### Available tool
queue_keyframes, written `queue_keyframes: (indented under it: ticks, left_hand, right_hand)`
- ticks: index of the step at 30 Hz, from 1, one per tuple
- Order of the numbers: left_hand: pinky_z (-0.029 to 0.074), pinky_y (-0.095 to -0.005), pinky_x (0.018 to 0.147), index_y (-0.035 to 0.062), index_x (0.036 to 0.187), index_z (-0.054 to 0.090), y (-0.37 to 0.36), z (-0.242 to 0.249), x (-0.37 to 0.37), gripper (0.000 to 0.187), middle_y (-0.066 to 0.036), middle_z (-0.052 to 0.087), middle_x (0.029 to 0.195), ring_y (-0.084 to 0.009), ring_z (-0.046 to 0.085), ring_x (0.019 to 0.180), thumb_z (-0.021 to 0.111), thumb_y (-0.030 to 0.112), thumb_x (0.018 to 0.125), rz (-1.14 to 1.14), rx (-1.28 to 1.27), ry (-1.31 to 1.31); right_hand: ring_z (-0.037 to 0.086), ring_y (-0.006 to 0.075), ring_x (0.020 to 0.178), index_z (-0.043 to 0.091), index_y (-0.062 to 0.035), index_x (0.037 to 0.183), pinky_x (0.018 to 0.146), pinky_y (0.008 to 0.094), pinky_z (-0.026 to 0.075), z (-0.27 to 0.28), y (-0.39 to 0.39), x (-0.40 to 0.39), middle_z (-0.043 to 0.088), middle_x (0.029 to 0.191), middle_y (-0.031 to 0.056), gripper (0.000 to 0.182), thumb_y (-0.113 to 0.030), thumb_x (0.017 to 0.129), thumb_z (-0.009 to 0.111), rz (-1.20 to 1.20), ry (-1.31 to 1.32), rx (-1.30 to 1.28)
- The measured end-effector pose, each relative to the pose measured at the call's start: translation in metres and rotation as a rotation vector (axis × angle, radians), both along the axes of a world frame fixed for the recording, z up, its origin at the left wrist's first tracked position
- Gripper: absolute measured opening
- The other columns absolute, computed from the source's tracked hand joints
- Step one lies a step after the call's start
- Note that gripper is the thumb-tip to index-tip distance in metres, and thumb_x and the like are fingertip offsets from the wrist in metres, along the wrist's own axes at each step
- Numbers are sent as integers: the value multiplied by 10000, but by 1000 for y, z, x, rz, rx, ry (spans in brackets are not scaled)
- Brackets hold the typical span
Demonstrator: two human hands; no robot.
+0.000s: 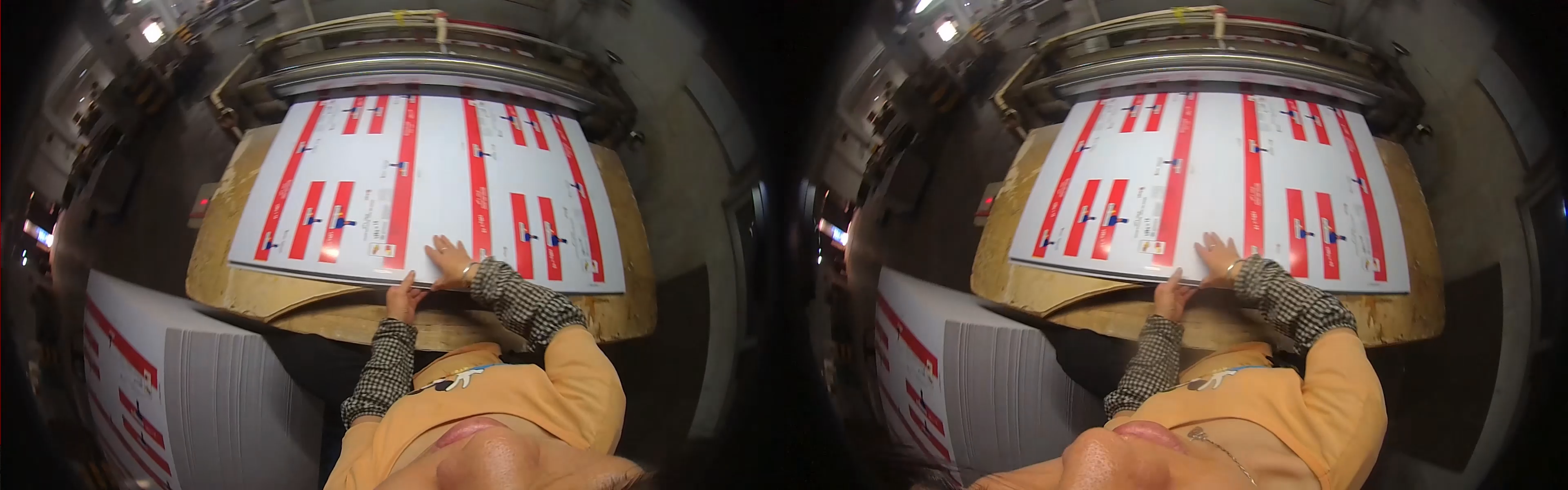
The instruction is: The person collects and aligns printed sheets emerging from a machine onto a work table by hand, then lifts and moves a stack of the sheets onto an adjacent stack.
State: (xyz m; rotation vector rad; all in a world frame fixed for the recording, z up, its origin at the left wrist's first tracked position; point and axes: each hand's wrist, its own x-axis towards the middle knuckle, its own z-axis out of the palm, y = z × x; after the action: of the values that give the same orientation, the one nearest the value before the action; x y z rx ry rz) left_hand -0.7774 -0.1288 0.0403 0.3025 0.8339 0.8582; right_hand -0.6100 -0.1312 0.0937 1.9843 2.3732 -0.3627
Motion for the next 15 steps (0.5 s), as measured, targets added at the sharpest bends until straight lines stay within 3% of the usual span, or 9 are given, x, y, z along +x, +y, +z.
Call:
queue_keyframes:
  ticks: [3, 6, 7, 10, 11, 13, 15]
  left_hand:
    - [513, -368, 732, -35, 1038, 548, 3, -4, -4, 296, -142, 626, 960, -250, 631, 857, 631, 139, 814, -66, 35, -27]
    - [506, -365, 757, -44, 1035, 548, 3, -9, -8, 286, -139, 625, 982, -253, 622, 896, 627, 104, 804, -121, 120, -92]
    - [501, -381, 788, -52, 1036, 550, 3, -9, -9, 284, -134, 625, 990, -255, 624, 887, 627, 85, 800, -132, 111, -109]
    - [497, -406, 818, -60, 1047, 546, 0, -11, -11, 286, -144, 618, 1001, -268, 613, 916, 618, 76, 806, -133, 165, -139]
    - [496, -408, 826, -62, 1058, 541, 0, -12, -12, 301, -149, 614, 1010, -275, 607, 931, 621, 81, 805, -129, 145, -149]
    - [493, -411, 840, -65, 1080, 532, -1, -11, -10, 331, -158, 607, 1026, -288, 594, 959, 629, 92, 805, -103, 110, -163]
    - [490, -462, 868, -86, 1119, 496, 1, -24, -9, 316, -187, 579, 1068, -321, 575, 995, 500, 45, 832, -44, 80, -146]
  right_hand:
    - [321, 393, 1271, 407, -18, 1275, 1002, 496, 326, -19, -5, -4, 359, 1341, 250, 789, -355, 650, 751, -3, 15, 7]
    - [354, 345, 1246, 471, -30, 1208, 971, 464, 361, 7, -3, -5, 403, 1303, 203, 696, -331, 648, 753, -10, 35, -106]
    - [424, 332, 1177, 572, -25, 1057, 918, 424, 411, 3, 0, 0, 481, 1211, 192, 519, -333, 667, 723, 26, 50, -41]
    - [477, 337, 1120, 630, -28, 933, 888, 397, 433, 23, 9, 9, 546, 1122, 193, 392, -340, 699, 673, 100, 128, -249]
    - [572, 330, 951, 649, -36, 855, 819, 383, 464, 15, 11, 14, 615, 940, 173, 302, -314, 744, 608, 145, 152, -197]
    - [590, 335, 844, 643, -42, 850, 770, 393, 473, 23, 17, 26, 621, 854, 161, 255, -276, 765, 588, 99, 418, -140]
    - [595, 341, 763, 633, -44, 843, 727, 402, 477, 44, 20, 25, 621, 787, 153, 218, -244, 781, 571, 86, 535, -85]
